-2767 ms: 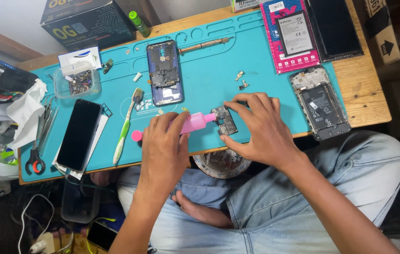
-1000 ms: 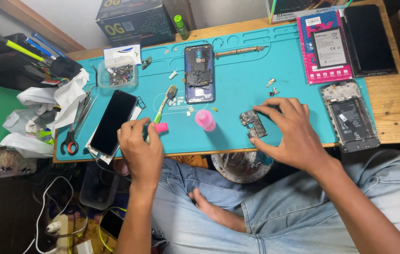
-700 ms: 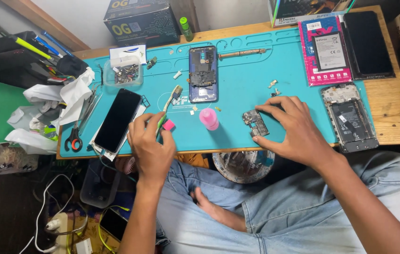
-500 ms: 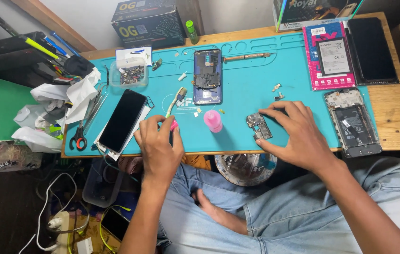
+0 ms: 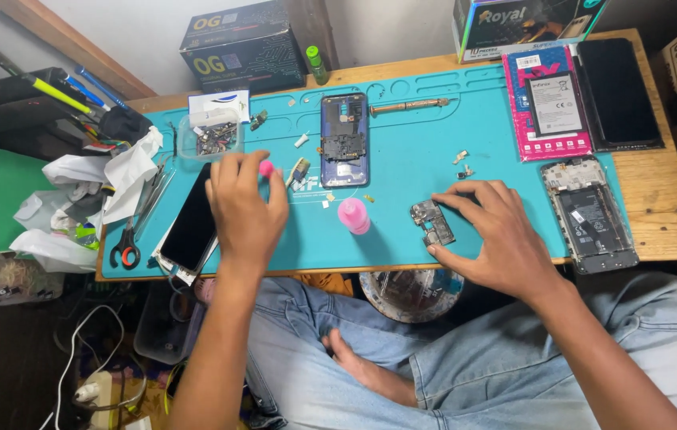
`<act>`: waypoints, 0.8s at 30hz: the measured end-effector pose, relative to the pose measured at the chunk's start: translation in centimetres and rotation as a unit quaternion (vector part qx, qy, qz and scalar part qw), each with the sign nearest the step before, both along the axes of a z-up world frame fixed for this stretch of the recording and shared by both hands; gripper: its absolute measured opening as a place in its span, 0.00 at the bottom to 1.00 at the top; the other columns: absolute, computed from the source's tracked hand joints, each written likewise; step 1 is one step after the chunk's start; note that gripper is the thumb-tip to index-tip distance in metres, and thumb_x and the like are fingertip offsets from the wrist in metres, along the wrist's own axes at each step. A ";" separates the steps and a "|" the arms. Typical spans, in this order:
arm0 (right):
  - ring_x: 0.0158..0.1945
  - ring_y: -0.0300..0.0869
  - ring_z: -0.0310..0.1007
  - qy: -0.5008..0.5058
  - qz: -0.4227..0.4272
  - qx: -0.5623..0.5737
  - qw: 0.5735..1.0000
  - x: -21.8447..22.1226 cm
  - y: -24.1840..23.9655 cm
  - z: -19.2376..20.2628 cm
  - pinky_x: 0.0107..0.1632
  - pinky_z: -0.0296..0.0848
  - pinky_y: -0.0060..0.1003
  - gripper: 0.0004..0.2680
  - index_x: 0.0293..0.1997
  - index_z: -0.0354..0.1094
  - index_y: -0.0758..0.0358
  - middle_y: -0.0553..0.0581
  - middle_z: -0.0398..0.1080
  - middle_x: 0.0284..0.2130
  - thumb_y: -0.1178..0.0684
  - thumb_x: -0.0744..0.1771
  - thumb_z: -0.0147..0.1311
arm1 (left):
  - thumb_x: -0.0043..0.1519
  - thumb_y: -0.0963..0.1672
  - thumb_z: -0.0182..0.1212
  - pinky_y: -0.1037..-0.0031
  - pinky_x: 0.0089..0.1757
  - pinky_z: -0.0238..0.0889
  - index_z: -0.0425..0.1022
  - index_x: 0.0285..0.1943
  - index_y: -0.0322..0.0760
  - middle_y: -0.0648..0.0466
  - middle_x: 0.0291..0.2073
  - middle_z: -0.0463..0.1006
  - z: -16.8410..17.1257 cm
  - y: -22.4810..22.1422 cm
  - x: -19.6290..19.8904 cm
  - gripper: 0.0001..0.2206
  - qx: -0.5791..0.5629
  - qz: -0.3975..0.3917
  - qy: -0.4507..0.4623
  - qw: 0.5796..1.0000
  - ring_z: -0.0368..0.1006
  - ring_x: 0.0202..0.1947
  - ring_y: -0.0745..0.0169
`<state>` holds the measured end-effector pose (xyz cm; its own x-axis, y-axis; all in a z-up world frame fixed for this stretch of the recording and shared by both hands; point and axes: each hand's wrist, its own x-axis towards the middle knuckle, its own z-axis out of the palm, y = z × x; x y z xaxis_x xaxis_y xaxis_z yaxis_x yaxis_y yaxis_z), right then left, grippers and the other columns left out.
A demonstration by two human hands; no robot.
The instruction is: Cleaning a mobile phone circuit board using a toothbrush and cleaning solution from a squeeze bottle.
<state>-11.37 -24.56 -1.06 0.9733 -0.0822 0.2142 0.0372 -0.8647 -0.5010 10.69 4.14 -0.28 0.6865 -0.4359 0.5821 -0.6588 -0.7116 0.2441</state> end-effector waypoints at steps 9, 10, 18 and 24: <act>0.62 0.53 0.67 -0.005 0.010 -0.005 1.000 0.0 -0.2 -0.5 0.59 0.67 0.55 0.22 0.67 0.71 0.55 0.56 0.67 0.57 0.40 0.66 0.66 | 0.55 0.42 0.78 0.62 0.47 0.68 0.81 0.58 0.40 0.54 0.44 0.83 0.8 -4.5 -9.1 0.20 -0.182 -0.169 0.234 0.940 0.76 0.41 0.52; 0.62 0.53 0.67 -0.010 0.011 -0.007 1.000 0.1 -0.1 -0.4 0.59 0.67 0.55 0.22 0.67 0.71 0.55 0.56 0.67 0.57 0.40 0.66 0.66 | 0.55 0.42 0.78 0.62 0.47 0.68 0.81 0.58 0.40 0.54 0.44 0.83 0.9 -4.5 -8.2 0.20 -0.184 -0.169 0.229 0.941 0.76 0.41 0.52; 0.60 0.52 0.68 -0.003 -0.003 -0.011 1.000 0.2 -0.1 -0.5 0.58 0.68 0.54 0.22 0.66 0.73 0.53 0.55 0.69 0.55 0.39 0.66 0.66 | 0.50 0.44 0.86 0.62 0.37 0.69 0.83 0.49 0.34 0.47 0.36 0.85 1.0 -2.4 3.4 0.21 -0.179 -0.007 0.081 0.981 0.74 0.32 0.50; 0.60 0.53 0.69 0.000 -0.003 -0.005 1.000 0.2 -0.2 -0.5 0.58 0.68 0.55 0.22 0.66 0.73 0.54 0.56 0.69 0.56 0.41 0.65 0.67 | 0.50 0.44 0.86 0.62 0.39 0.68 0.84 0.48 0.38 0.50 0.36 0.87 -1.3 -1.4 6.0 0.19 -0.140 0.018 0.116 0.983 0.74 0.31 0.53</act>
